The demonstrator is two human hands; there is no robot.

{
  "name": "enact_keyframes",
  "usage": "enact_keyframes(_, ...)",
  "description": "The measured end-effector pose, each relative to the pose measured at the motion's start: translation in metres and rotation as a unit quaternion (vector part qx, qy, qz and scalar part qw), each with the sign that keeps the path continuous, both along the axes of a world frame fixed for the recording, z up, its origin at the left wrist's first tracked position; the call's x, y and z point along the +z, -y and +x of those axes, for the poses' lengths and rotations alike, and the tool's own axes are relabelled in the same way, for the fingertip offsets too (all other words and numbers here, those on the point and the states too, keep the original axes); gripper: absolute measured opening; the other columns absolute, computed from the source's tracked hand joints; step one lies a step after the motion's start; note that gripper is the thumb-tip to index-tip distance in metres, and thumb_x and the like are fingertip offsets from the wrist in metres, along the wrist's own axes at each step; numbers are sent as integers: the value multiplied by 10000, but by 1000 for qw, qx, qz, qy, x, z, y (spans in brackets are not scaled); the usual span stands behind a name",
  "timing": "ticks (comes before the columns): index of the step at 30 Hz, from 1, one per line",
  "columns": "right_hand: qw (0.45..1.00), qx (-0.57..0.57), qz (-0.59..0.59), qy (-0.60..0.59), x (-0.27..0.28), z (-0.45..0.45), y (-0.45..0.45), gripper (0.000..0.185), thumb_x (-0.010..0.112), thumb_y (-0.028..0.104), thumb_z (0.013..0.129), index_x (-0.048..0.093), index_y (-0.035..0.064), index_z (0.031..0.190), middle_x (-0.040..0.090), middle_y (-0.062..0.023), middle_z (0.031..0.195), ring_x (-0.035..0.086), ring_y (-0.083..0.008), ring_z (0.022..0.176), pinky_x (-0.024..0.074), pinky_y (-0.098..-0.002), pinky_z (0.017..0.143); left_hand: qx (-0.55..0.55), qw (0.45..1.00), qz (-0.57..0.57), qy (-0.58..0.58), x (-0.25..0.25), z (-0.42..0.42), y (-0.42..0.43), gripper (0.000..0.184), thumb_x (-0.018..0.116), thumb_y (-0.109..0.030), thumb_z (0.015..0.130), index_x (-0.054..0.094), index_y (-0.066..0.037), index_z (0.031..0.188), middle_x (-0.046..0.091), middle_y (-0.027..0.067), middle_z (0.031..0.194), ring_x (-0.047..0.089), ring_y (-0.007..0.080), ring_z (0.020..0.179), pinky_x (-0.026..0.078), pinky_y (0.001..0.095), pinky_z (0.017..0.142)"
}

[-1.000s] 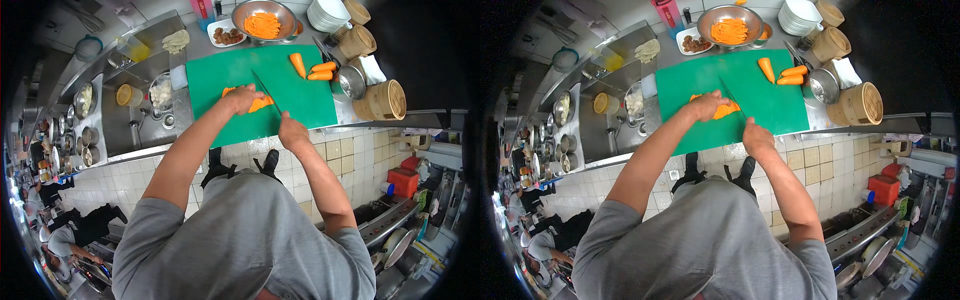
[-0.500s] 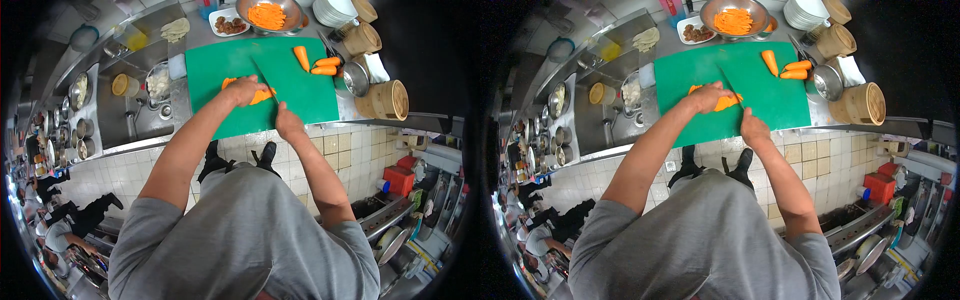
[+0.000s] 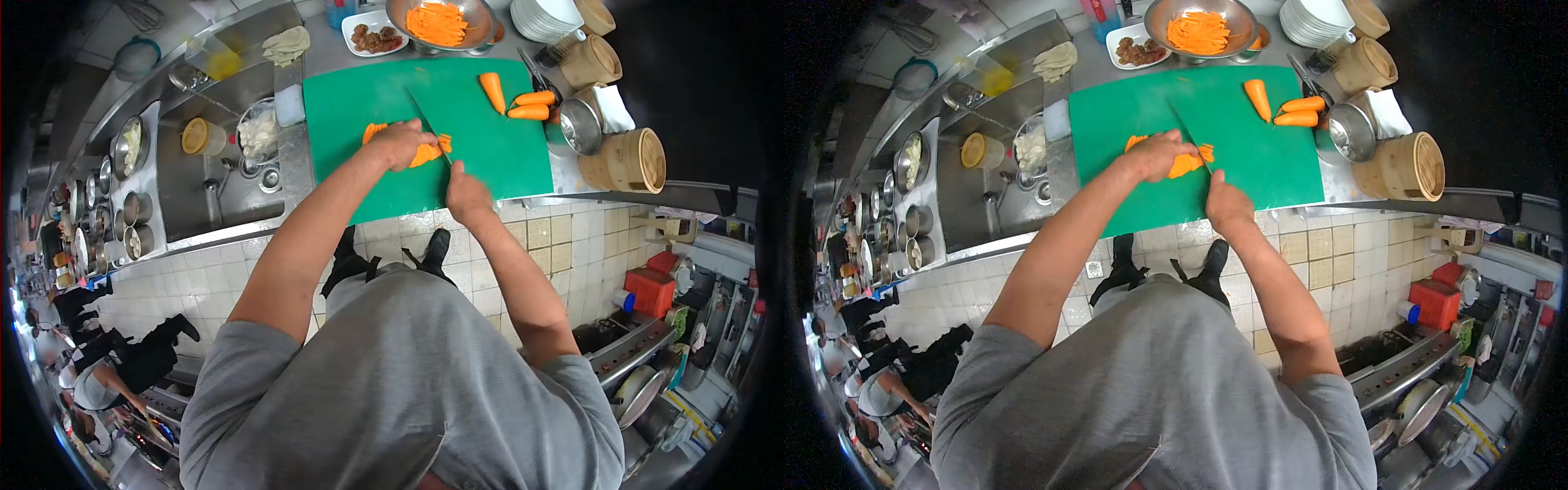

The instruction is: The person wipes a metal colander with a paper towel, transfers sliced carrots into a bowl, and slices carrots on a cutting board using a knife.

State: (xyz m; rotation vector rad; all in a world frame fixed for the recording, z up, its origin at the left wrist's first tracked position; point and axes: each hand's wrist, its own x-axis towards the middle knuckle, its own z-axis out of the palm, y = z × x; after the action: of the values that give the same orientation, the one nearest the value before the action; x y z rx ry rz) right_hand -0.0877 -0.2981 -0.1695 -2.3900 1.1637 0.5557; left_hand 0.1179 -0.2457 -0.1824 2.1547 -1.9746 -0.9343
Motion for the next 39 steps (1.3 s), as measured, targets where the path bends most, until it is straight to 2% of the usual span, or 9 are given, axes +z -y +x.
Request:
enact_keyframes(5,1000,8,19,-5,25,9,3,234,448,99,1023,489,3,1233,737,-289,1152,711,-485,1103,571,-547,941,5,1000,-3,5,1,5,0,823,649,162,770,611,-283,1462,567,98,1346,587,362,1270,505,436,1106)
enact_keyframes(10,1000,1,11,10,7,5,1,239,447,97,1022,482,-3,1235,730,-306,1153,707,-488,1113,562,-552,956,9,999,-38,-13,-3,3,-7,743,636,130,800,630,-252,1437,577,97,1340,587,348,1270,506,430,1095)
enact_keyframes(12,999,14,45,-11,33,8,2,253,441,104,1024,479,-11,1246,723,-316,1164,705,-490,1113,558,-557,962,11,999,-43,-17,-13,2,-10,733,631,127,806,629,-246,1437,580,97,1338,588,347,1269,505,431,1095)
enact_keyframes(16,999,-6,30,-10,-1,5,-1,264,437,112,1028,477,-14,1256,721,-315,1175,708,-486,1106,561,-560,953,30,998,-48,-29,-5,3,-12,690,625,121,814,641,-218,1415,592,96,1332,591,355,1261,506,442,1082)
enact_keyframes(21,999,5,37,-12,35,13,-2,247,430,123,1036,475,2,1246,725,-309,1163,711,-483,1103,560,-566,947,39,995,-74,-45,-9,6,-13,610,619,107,832,660,-172,1372,602,94,1322,592,359,1257,508,451,1075)
enact_keyframes(25,999,-8,18,25,-9,7,2,254,431,95,1003,476,-29,1221,718,-339,1083,700,-519,1039,550,-591,910,30,997,-61,-41,-7,6,-13,565,617,100,849,665,-145,1356,608,93,1319,589,356,1261,507,450,1077)
enact_keyframes(30,999,5,37,28,24,14,-6,252,429,96,1003,495,-45,1201,715,-349,1102,700,-519,1048,550,-588,911,52,994,-81,-52,-7,5,-17,536,624,83,866,675,-150,1346,610,88,1312,590,359,1245,501,449,1086)
enact_keyframes(34,1000,13,24,5,0,15,-1,281,417,116,1031,463,-20,1273,728,-318,1148,710,-491,1101,557,-569,952,42,994,-86,-48,-18,5,-16,525,630,81,873,681,-158,1338,609,78,1314,593,350,1236,500,444,1089)
enact_keyframes(39,999,6,36,-6,11,15,-10,280,418,96,1021,468,-17,1272,730,-315,1151,717,-485,1085,565,-561,937,53,993,-89,-51,-15,1,-22,492,636,66,892,686,-158,1327,609,74,1317,590,348,1236,498,447,1090)
